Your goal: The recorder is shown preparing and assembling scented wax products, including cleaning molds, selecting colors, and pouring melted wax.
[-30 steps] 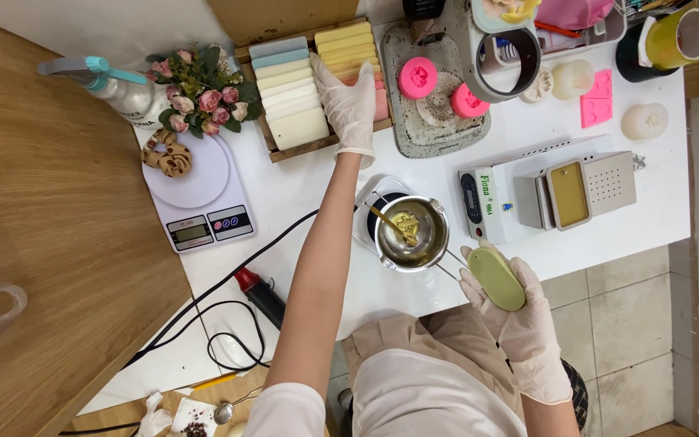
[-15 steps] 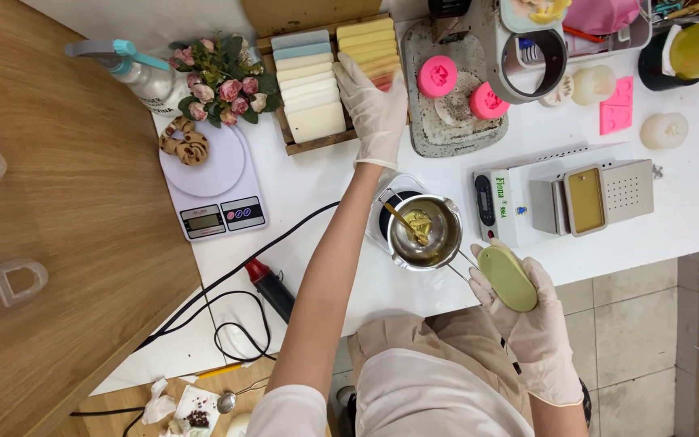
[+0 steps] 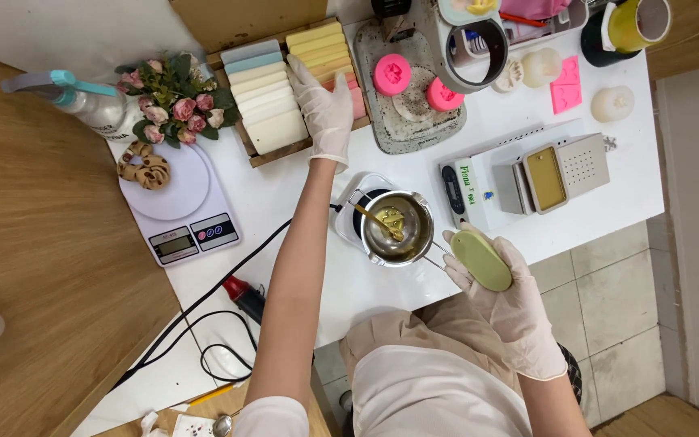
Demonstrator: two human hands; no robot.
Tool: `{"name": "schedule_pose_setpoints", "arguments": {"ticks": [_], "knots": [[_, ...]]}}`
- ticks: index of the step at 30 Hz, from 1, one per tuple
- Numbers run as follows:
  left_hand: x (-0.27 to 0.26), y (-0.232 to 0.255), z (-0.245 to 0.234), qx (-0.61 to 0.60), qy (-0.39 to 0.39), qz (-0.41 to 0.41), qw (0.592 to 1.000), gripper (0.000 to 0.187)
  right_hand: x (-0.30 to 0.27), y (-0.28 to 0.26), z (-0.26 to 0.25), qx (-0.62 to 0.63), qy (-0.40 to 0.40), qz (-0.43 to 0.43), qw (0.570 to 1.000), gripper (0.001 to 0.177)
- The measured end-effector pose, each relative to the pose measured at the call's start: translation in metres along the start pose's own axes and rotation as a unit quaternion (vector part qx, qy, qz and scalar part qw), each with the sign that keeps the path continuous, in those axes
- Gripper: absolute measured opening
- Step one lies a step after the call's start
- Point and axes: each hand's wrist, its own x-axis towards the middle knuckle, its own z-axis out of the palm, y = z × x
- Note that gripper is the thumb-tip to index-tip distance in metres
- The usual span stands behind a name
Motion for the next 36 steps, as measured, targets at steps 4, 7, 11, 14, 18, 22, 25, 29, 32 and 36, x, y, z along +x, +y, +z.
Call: {"name": "schedule_pose_setpoints", "arguments": {"ticks": [4, 7, 11, 14, 18, 22, 25, 29, 32, 36], "knots": [[0.0, -0.002, 0.001, -0.001, 0.0, -0.002, 1.0, 0.091, -0.005, -0.007, -0.003, -0.005, 0.015, -0.006, 1.0, 0.056], [0.004, -0.003, 0.007, 0.009, -0.01, 0.006, 1.0, 0.09, -0.01, -0.019, -0.01, 0.0, 0.011, -0.021, 1.0, 0.058], [0.001, 0.016, 0.002, -0.006, -0.026, 0.036, 0.999, 0.085, -0.02, -0.04, -0.026, 0.035, 0.002, -0.034, 0.999, 0.064], [-0.004, 0.032, -0.012, -0.003, -0.036, 0.045, 0.998, 0.085, -0.026, -0.055, -0.047, 0.056, 0.014, -0.072, 0.996, 0.07], [-0.022, 0.064, -0.058, -0.01, -0.043, 0.051, 0.998, 0.085, -0.019, -0.083, -0.07, 0.195, -0.113, -0.083, 0.971, 0.072], [-0.049, 0.085, -0.115, -0.053, -0.06, 0.057, 0.995, 0.083, -0.003, -0.114, -0.092, 0.166, -0.047, -0.083, 0.981, 0.068], [-0.075, 0.102, -0.147, -0.01, -0.044, 0.065, 0.997, 0.079, 0.026, -0.138, -0.134, 0.126, -0.03, -0.085, 0.988, 0.058], [-0.124, 0.147, -0.17, 0.047, -0.011, 0.023, 0.999, 0.076, 0.09, -0.171, -0.205, 0.081, -0.025, -0.082, 0.993, 0.048], [-0.167, 0.168, -0.167, 0.028, 0.012, -0.031, 0.999, 0.075, 0.129, -0.2, -0.229, 0.048, 0.033, -0.06, 0.997, 0.045], [-0.227, 0.196, -0.158, 0.054, 0.044, -0.115, 0.991, 0.074, 0.163, -0.211, -0.242, -0.069, 0.062, -0.084, 0.992, 0.046]]}}
